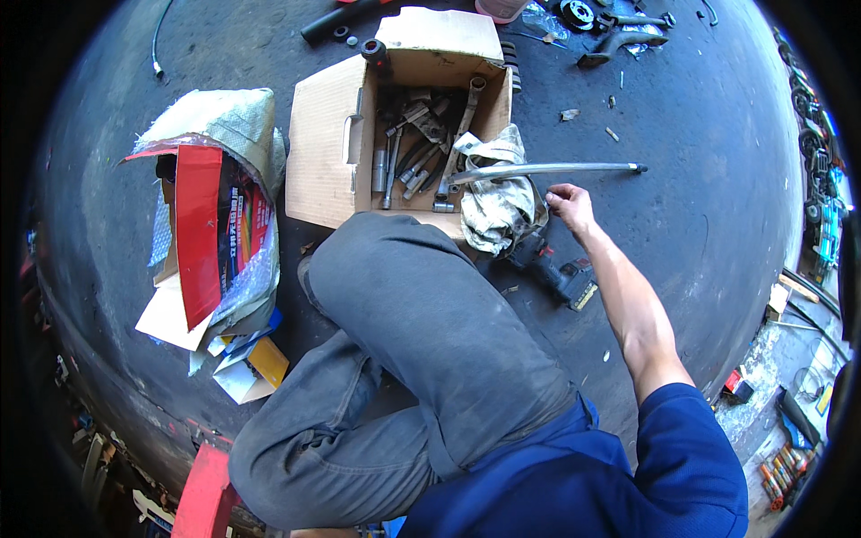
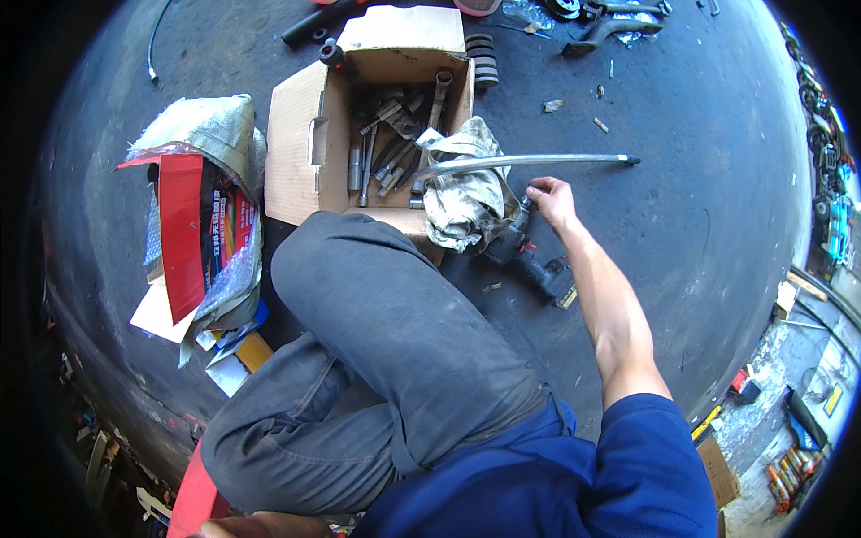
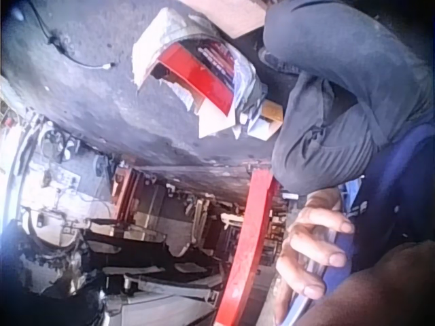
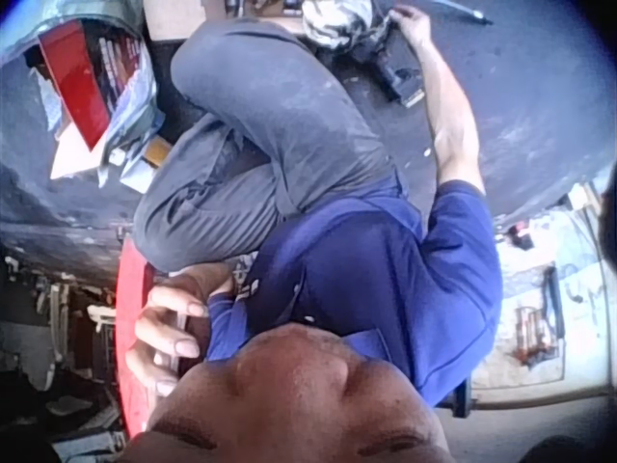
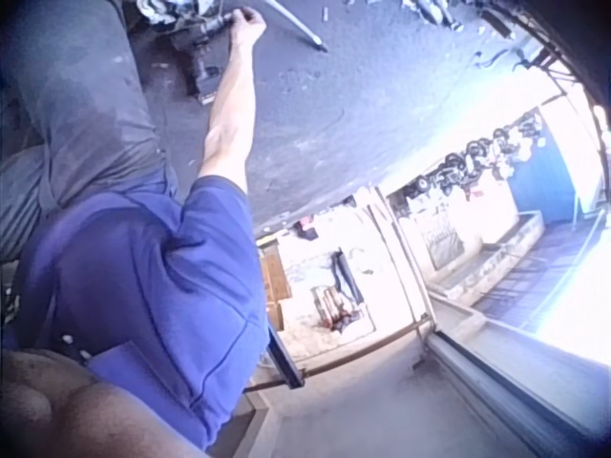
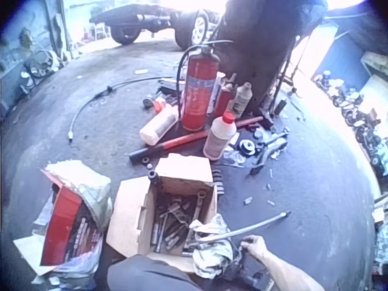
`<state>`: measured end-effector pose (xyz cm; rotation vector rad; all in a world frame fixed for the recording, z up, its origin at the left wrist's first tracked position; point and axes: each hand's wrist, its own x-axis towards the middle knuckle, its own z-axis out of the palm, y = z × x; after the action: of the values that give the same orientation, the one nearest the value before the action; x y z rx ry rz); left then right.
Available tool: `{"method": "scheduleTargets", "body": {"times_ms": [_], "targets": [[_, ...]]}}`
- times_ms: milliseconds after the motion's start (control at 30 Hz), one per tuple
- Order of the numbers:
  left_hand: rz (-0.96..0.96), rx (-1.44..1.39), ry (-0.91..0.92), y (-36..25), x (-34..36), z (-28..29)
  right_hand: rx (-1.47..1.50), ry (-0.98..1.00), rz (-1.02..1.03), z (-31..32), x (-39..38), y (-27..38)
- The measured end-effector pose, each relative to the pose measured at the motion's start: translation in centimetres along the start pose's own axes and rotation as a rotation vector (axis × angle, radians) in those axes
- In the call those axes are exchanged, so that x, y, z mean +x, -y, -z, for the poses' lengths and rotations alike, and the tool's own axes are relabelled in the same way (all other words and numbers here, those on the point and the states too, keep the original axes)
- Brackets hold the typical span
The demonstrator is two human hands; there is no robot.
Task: The person rummages through a box of tools, selects a socket, and uses a cordless impact wrench to remove a bolt from a car bumper. They then switch to a torque wrench to tighten the bolt.
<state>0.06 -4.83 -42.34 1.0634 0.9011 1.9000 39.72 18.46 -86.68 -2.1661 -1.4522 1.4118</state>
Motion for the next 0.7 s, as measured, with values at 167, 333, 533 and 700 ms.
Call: {"method": "scheduleTargets", "body": {"times_ms": [167,333,533,700], "targets": [[0.0,-0.005,-0.002,0.1,0.1,-0.1,-0.427,0.064,0.173,-1.2,-3.4,1.1],[-0.026,-0.029,-0.012,0.3,-0.1,0.0,-0.585,0.292,0.254,0.3,-6.9,2.8],[0.1,-0.024,0.007,-1.3,-0.1,0.6,-0.648,0.281,0.15,0.4,-6.9,3.3],[0.112,-0.023,0.023,-2.4,-0.3,1.6,-0.263,0.183,0.133,0.0,-8.7,0.1]]}}
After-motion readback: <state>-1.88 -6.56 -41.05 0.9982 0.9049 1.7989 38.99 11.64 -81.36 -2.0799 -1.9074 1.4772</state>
